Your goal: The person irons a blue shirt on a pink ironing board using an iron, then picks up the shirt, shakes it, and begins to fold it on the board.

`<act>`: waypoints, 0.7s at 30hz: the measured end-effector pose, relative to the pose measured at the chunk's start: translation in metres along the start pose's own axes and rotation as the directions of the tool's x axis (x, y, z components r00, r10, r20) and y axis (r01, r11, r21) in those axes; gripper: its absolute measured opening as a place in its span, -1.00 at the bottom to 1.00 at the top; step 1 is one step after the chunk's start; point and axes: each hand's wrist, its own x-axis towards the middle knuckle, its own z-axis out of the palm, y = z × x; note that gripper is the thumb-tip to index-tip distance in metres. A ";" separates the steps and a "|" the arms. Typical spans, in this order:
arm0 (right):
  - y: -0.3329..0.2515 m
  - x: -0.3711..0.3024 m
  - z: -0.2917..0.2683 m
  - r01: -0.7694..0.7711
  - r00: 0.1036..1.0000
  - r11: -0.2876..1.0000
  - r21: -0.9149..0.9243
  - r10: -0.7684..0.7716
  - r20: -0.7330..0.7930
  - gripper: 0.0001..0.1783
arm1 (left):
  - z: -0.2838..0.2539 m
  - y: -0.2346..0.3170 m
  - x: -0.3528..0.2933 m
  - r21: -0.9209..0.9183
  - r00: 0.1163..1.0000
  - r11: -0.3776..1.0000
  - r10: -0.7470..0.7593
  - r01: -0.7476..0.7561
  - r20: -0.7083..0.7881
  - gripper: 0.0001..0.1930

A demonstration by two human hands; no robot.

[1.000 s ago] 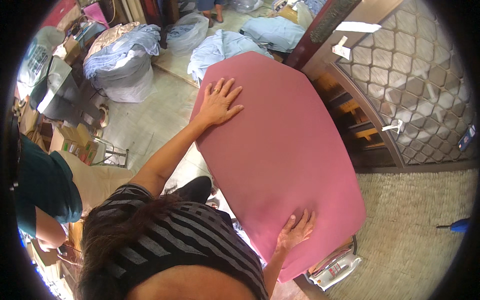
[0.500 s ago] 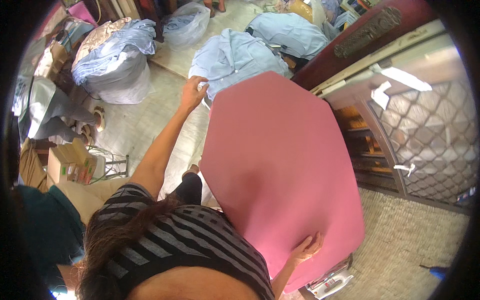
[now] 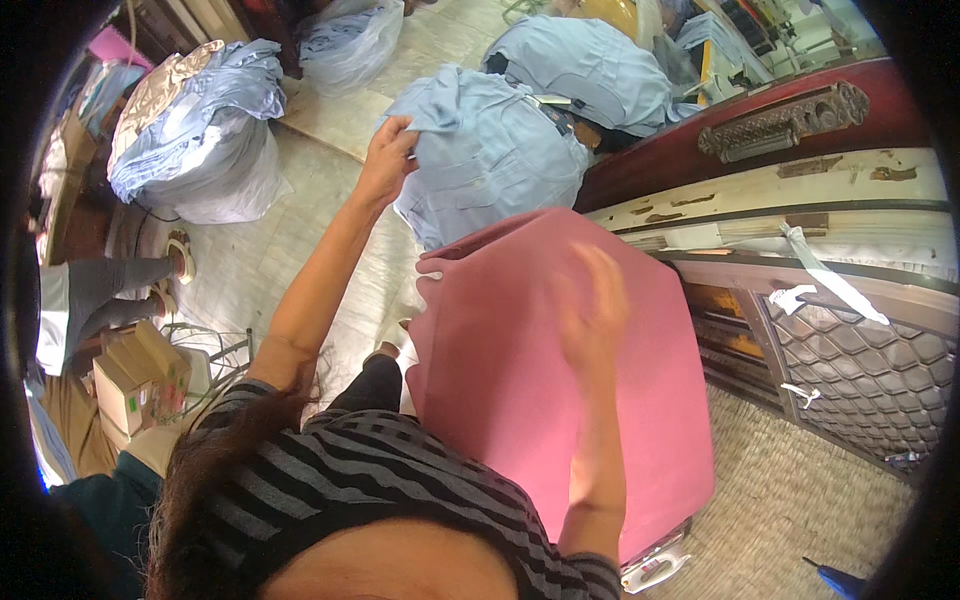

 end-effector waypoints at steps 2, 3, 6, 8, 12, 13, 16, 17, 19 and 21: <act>-0.015 0.047 0.053 0.112 0.979 0.989 -0.092 -0.094 0.183 -0.29 | 0.030 0.027 -0.003 -0.071 0.993 0.998 0.006 0.002 0.116 -0.83; -0.010 0.061 0.081 0.100 0.976 0.982 -0.158 -0.066 0.206 -0.22 | 0.044 0.041 -0.002 -0.128 0.990 0.992 0.022 -0.003 0.141 -0.84; 0.015 0.102 0.138 -0.066 0.962 0.961 -0.268 0.132 0.238 -0.12 | 0.073 0.079 0.003 -0.298 0.975 0.953 0.111 -0.049 0.194 -0.86; 0.027 0.121 0.150 -0.123 0.968 0.957 -0.264 0.174 0.179 -0.25 | 0.083 0.110 0.008 -0.406 0.958 0.906 0.217 -0.125 0.190 -0.89; 0.031 0.145 0.116 -0.037 0.998 0.981 -0.192 0.048 0.050 -0.52 | 0.115 0.190 -0.019 -0.460 0.807 0.810 0.521 -0.364 0.280 -0.89; 0.026 0.147 0.095 -0.016 1.000 1.000 0.013 0.015 0.024 -0.57 | 0.121 0.208 -0.025 -0.534 0.749 0.765 0.579 -0.360 0.324 -0.97; 0.008 0.144 0.013 0.052 0.975 0.944 0.327 0.023 -0.222 -0.60 | 0.146 0.261 -0.064 -0.428 0.568 0.657 0.753 -0.621 0.333 -0.94; -0.007 0.137 -0.012 0.127 0.979 0.851 0.509 -0.026 -0.201 -0.65 | 0.146 0.280 -0.088 -0.394 0.557 0.638 0.770 -0.661 0.313 -0.95; -0.037 0.108 -0.084 0.124 0.972 0.734 0.668 0.047 -0.231 -0.70 | 0.156 0.297 -0.118 -0.330 0.356 0.487 0.852 -0.809 0.384 -0.96; -0.080 0.066 -0.146 0.234 0.958 0.711 0.663 -0.052 -0.283 -0.65 | 0.167 0.327 -0.169 -0.302 0.279 0.393 0.892 -0.869 0.356 -0.93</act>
